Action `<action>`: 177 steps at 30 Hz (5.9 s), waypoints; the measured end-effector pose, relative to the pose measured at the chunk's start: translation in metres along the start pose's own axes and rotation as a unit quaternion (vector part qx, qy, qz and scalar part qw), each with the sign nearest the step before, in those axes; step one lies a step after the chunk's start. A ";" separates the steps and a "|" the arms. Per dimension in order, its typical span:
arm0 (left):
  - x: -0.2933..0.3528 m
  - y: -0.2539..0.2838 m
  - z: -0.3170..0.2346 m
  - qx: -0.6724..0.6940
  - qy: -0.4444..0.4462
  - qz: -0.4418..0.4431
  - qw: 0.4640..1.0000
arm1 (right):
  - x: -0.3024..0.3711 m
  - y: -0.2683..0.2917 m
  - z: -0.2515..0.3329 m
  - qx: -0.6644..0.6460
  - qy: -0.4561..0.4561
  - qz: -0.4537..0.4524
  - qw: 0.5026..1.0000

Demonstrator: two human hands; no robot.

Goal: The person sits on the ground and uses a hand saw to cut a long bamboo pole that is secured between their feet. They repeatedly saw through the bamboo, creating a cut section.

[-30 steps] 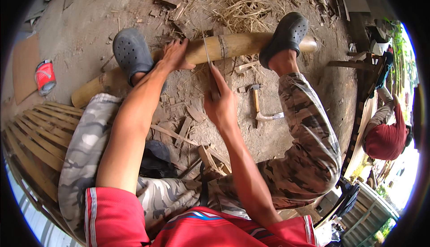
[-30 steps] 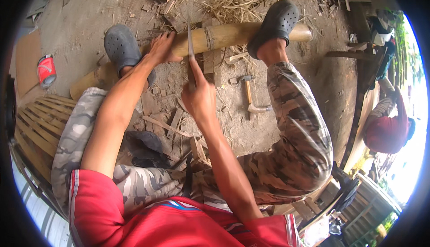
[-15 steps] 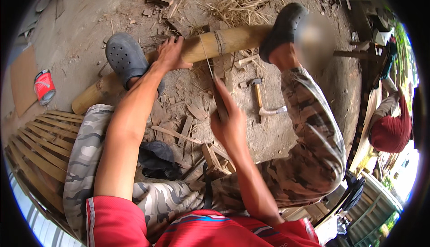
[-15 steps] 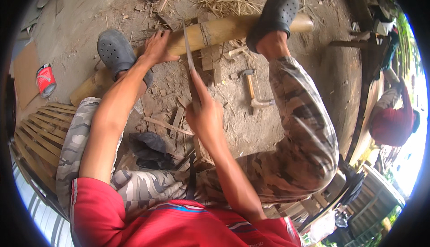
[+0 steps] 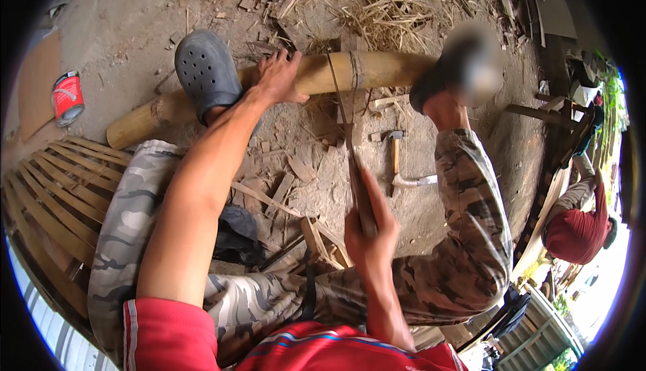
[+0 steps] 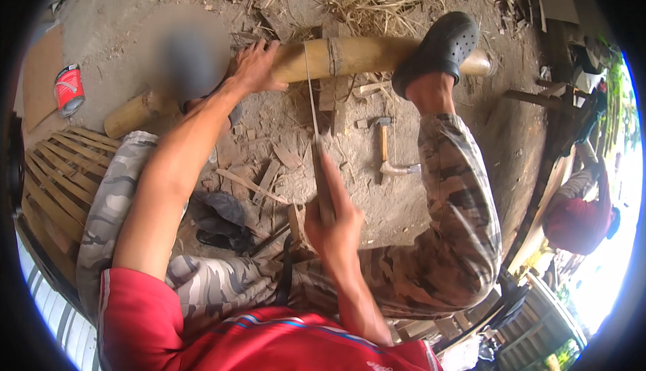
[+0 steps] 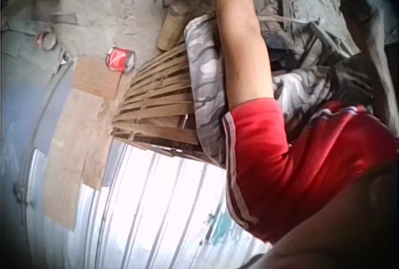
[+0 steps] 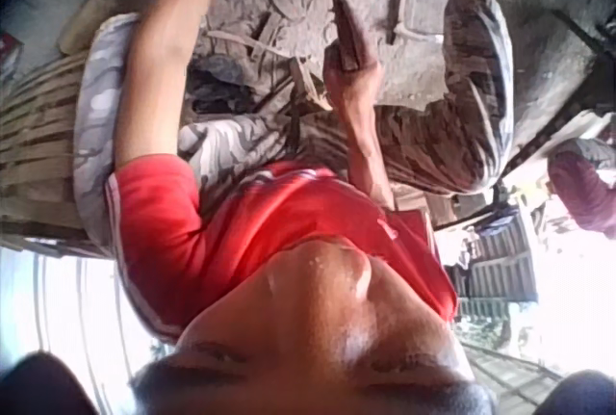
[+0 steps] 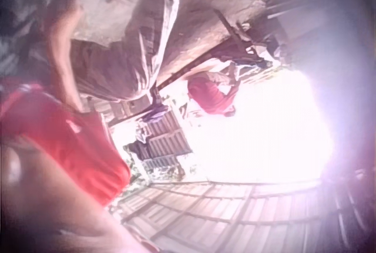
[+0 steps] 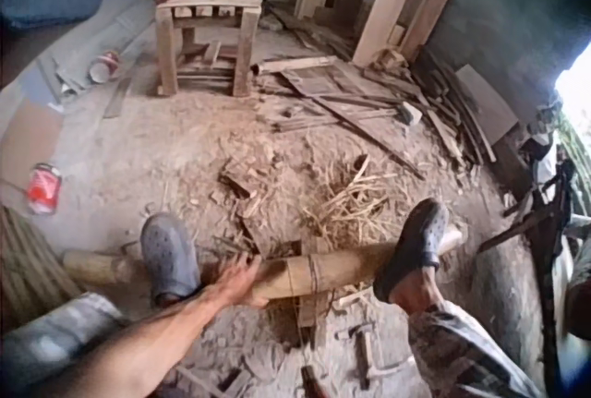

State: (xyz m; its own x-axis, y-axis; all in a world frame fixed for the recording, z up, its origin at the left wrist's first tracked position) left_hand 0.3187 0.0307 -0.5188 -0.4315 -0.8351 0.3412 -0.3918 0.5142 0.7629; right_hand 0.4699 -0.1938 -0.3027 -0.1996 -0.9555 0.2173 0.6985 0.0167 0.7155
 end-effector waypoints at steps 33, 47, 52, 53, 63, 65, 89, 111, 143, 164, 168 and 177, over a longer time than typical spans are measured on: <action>-0.032 -0.011 -0.024 0.026 -0.034 -0.009 0.999 | -0.142 -0.042 -0.031 -0.061 -0.074 -0.037 0.995; -0.029 -0.001 -0.015 0.020 -0.041 0.002 0.999 | -0.135 -0.044 -0.023 -0.062 -0.061 -0.025 0.996; -0.017 -0.001 0.013 -0.016 0.023 0.027 0.999 | 0.046 0.009 0.000 -0.043 -0.011 0.045 0.998; -0.017 -0.003 0.017 -0.019 0.012 0.004 1.000 | 0.049 0.009 -0.002 -0.019 -0.016 0.041 0.999; -0.014 -0.004 0.026 0.026 0.022 0.048 0.998 | -0.046 -0.020 -0.006 -0.020 0.014 -0.005 1.000; -0.022 -0.009 0.015 0.001 0.019 0.053 0.998 | 0.015 0.014 -0.003 -0.027 -0.037 0.009 0.999; -0.021 -0.003 0.030 -0.009 0.005 0.007 1.000 | -0.045 -0.038 -0.027 0.001 0.049 -0.018 0.999; -0.049 -0.004 -0.013 0.030 -0.027 0.090 0.995 | -0.160 -0.064 -0.038 -0.042 -0.064 -0.003 0.997; -0.024 -0.003 0.004 -0.017 0.013 0.045 0.999 | 0.013 -0.005 -0.033 -0.007 -0.045 0.035 0.998; -0.047 0.011 -0.003 0.007 -0.014 0.083 0.996 | -0.151 -0.063 -0.034 -0.060 -0.039 -0.014 0.997; -0.040 0.007 0.018 -0.032 0.036 0.120 0.992 | -0.010 -0.035 -0.049 -0.053 0.004 0.033 0.998; -0.049 0.013 -0.012 0.020 -0.023 0.101 0.994 | -0.166 -0.071 -0.041 -0.014 -0.033 -0.011 0.999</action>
State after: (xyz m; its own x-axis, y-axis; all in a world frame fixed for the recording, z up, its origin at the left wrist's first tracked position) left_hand 0.3443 0.0763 -0.5194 -0.5412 -0.7043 0.4595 -0.3252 0.6792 0.6580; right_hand 0.4821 -0.0490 -0.4166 -0.2591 -0.9339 0.2465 0.7117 -0.0121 0.7023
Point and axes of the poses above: each hand's wrist, its own x-axis away from the middle knuckle, its own y-axis out of the back of the hand, z = x × y, the point moved 6 cm from there along -x, towards the middle knuckle, and after that the axes turned 11 degrees about x, right-handed, at the moved point
